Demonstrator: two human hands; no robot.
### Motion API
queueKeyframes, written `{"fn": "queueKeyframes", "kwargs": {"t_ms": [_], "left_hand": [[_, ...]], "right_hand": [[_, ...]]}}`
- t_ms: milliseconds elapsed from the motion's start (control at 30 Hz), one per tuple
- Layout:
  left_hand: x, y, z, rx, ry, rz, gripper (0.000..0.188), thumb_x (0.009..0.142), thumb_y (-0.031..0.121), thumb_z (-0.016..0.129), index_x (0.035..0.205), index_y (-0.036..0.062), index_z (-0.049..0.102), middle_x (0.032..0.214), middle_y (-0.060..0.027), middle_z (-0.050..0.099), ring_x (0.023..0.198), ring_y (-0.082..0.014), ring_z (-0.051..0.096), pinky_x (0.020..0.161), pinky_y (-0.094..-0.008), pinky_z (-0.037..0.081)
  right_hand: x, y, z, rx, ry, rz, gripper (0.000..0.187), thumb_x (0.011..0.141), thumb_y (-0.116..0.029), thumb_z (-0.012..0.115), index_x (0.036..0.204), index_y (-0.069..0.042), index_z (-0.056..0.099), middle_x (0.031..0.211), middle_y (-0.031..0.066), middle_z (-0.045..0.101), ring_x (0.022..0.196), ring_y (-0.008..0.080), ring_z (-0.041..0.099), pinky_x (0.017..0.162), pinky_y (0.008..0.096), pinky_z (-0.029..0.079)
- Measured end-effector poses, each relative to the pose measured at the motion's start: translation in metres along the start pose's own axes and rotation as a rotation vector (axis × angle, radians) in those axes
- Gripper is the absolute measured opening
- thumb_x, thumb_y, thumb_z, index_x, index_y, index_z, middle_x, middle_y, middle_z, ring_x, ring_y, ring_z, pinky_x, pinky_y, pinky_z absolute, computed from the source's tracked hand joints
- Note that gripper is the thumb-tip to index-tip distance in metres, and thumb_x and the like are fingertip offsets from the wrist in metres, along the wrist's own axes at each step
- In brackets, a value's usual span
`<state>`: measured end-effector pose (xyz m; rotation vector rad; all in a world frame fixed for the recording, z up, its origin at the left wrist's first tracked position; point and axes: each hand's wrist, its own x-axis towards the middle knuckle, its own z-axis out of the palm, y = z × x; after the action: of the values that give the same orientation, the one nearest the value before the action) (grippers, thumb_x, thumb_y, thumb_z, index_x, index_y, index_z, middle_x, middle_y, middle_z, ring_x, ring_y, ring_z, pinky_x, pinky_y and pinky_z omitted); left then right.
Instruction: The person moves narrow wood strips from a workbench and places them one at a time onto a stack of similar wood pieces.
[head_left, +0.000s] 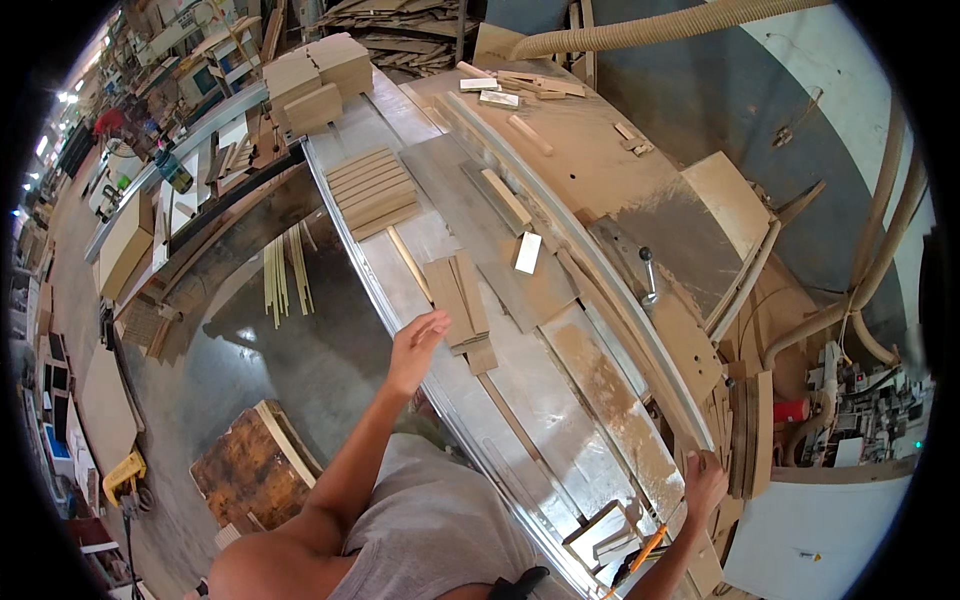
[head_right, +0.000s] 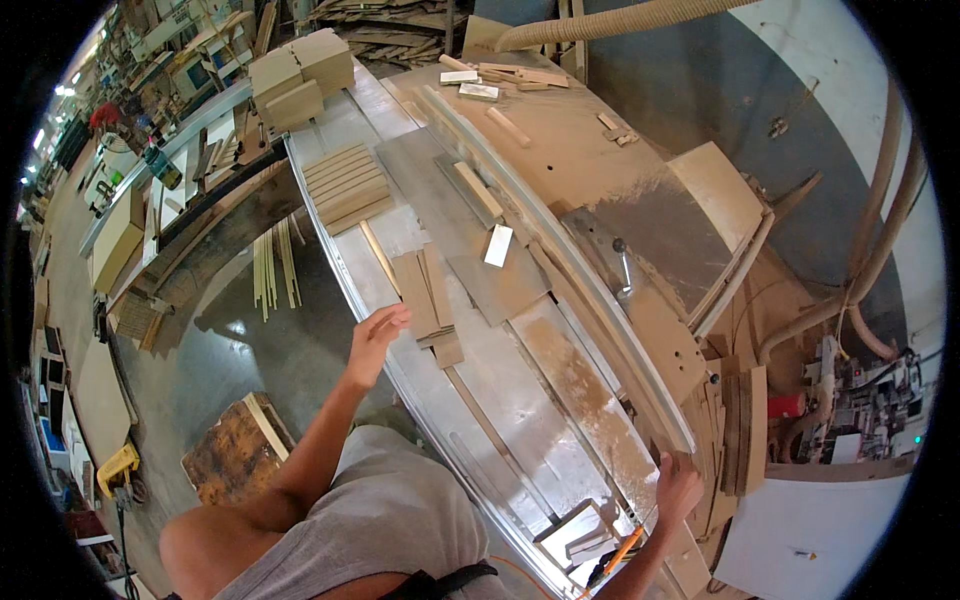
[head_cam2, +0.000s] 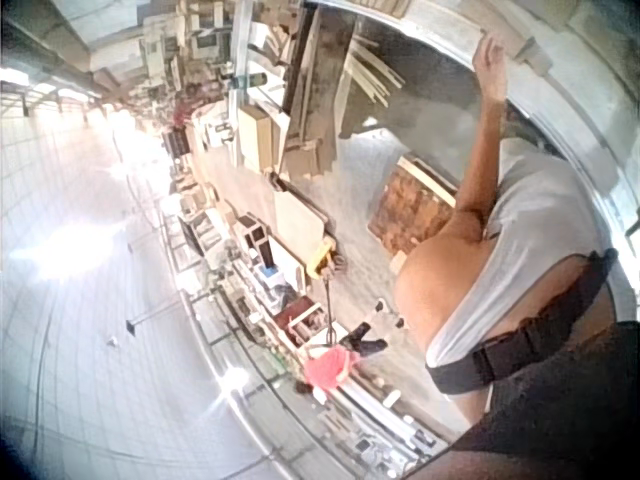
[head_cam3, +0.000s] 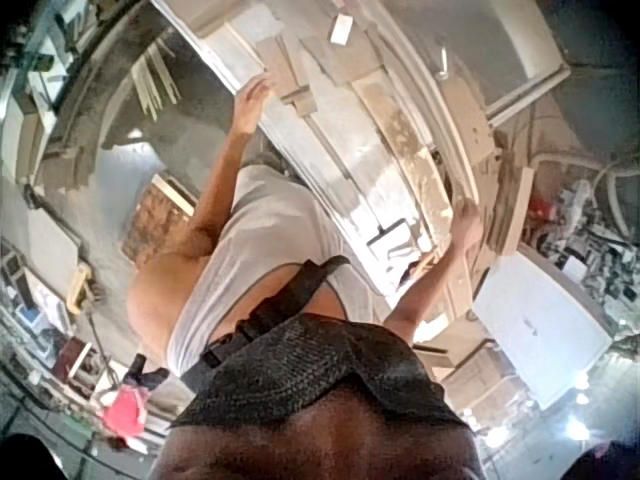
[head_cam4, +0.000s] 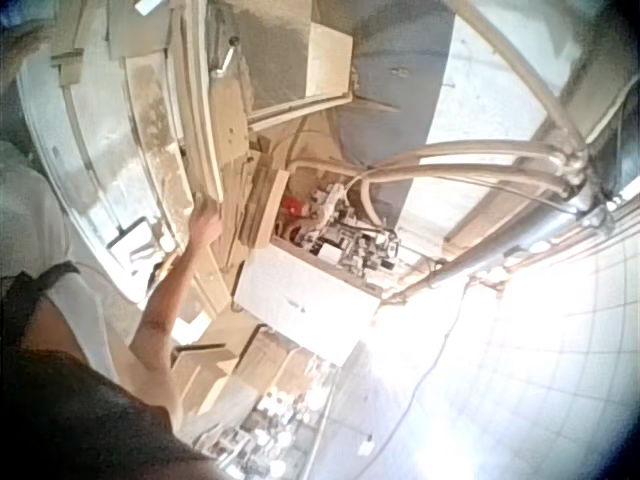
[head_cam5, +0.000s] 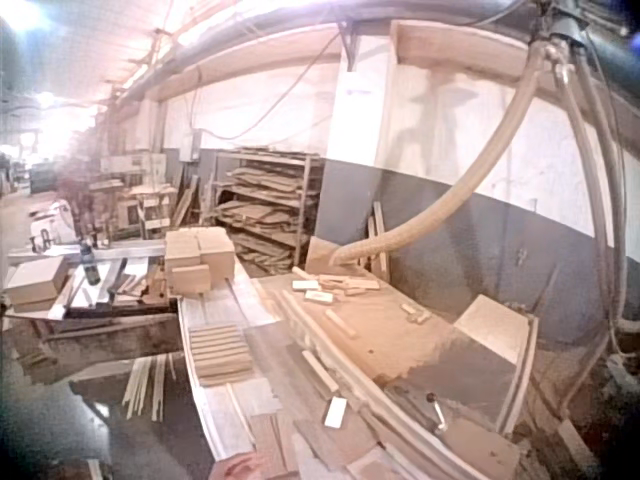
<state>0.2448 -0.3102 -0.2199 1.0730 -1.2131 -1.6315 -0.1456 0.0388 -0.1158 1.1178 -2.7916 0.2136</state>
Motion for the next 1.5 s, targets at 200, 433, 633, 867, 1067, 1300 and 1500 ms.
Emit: {"fn": "queueKeyframes", "kwargs": {"t_ms": [200,433,633,867,1067,1300,1500], "left_hand": [[0.037,-0.002,0.000,0.006,-0.030,0.061,0.030,0.096,0.010,0.053,0.124,0.0001,0.057,0.116,-0.0086,0.065,0.109,-0.0179,0.061,0.096,-0.0299,0.043],[0.098,0.026,0.004,-0.004,-0.079,0.103,0.030,0.099,0.014,0.054,0.123,-0.0017,0.057,0.115,-0.0093,0.065,0.111,-0.0166,0.059,0.098,-0.0288,0.044],[0.181,0.013,-0.002,-0.002,-0.094,0.091,0.028,0.098,0.012,0.054,0.122,-0.0017,0.057,0.113,-0.0092,0.065,0.110,-0.0160,0.059,0.098,-0.0296,0.045],[0.306,0.026,-0.004,0.090,-0.029,0.140,0.033,0.095,0.018,0.059,0.121,-0.0026,0.059,0.112,-0.0122,0.067,0.105,-0.0191,0.063,0.094,-0.0288,0.046],[0.466,0.013,-0.019,0.626,0.192,0.125,0.047,0.089,0.036,0.063,0.115,-0.0036,0.063,0.133,-0.0275,0.050,0.126,-0.0369,0.047,0.103,-0.0418,0.039],[0.585,-0.003,-0.018,1.041,0.369,-0.040,0.048,0.087,0.038,0.060,0.106,-0.0058,0.067,0.141,-0.0304,0.037,0.137,-0.0487,0.024,0.111,-0.0612,0.019],[0.596,-0.015,-0.016,0.842,0.519,0.021,0.033,0.082,0.023,0.061,0.104,-0.0021,0.065,0.125,-0.0216,0.055,0.122,-0.0386,0.048,0.102,-0.0489,0.037]], "right_hand": [[0.055,-0.017,0.001,0.000,0.021,-0.061,0.021,0.082,-0.024,0.068,0.089,-0.004,0.068,0.080,0.0208,0.066,0.074,0.0430,0.063,0.062,0.0493,0.049],[0.101,-0.053,-0.003,-0.041,-0.060,-0.036,0.021,0.081,-0.023,0.071,0.087,-0.004,0.068,0.079,0.0208,0.065,0.075,0.0425,0.063,0.062,0.0482,0.049],[0.135,-0.091,0.005,-0.014,-0.029,-0.132,0.020,0.081,-0.023,0.071,0.089,-0.005,0.069,0.077,0.0191,0.066,0.073,0.0400,0.064,0.061,0.0456,0.049],[0.201,-0.239,0.039,0.090,-0.084,-0.154,0.022,0.081,-0.022,0.071,0.093,-0.004,0.069,0.079,0.0155,0.068,0.074,0.0387,0.065,0.065,0.0444,0.051],[0.223,-0.265,0.039,0.058,-0.093,-0.044,0.026,0.077,-0.021,0.074,0.094,-0.002,0.069,0.086,0.0180,0.069,0.080,0.0373,0.066,0.070,0.0432,0.051],[0.187,-0.232,0.008,-0.018,-0.094,0.080,0.024,0.073,-0.019,0.075,0.089,-0.001,0.070,0.074,0.0137,0.068,0.067,0.0285,0.067,0.062,0.0387,0.050],[0.120,-0.208,-0.002,-0.036,0.010,-0.091,0.027,0.082,-0.024,0.077,0.097,-0.002,0.072,0.085,0.0164,0.070,0.074,0.0286,0.067,0.067,0.0389,0.054]]}}
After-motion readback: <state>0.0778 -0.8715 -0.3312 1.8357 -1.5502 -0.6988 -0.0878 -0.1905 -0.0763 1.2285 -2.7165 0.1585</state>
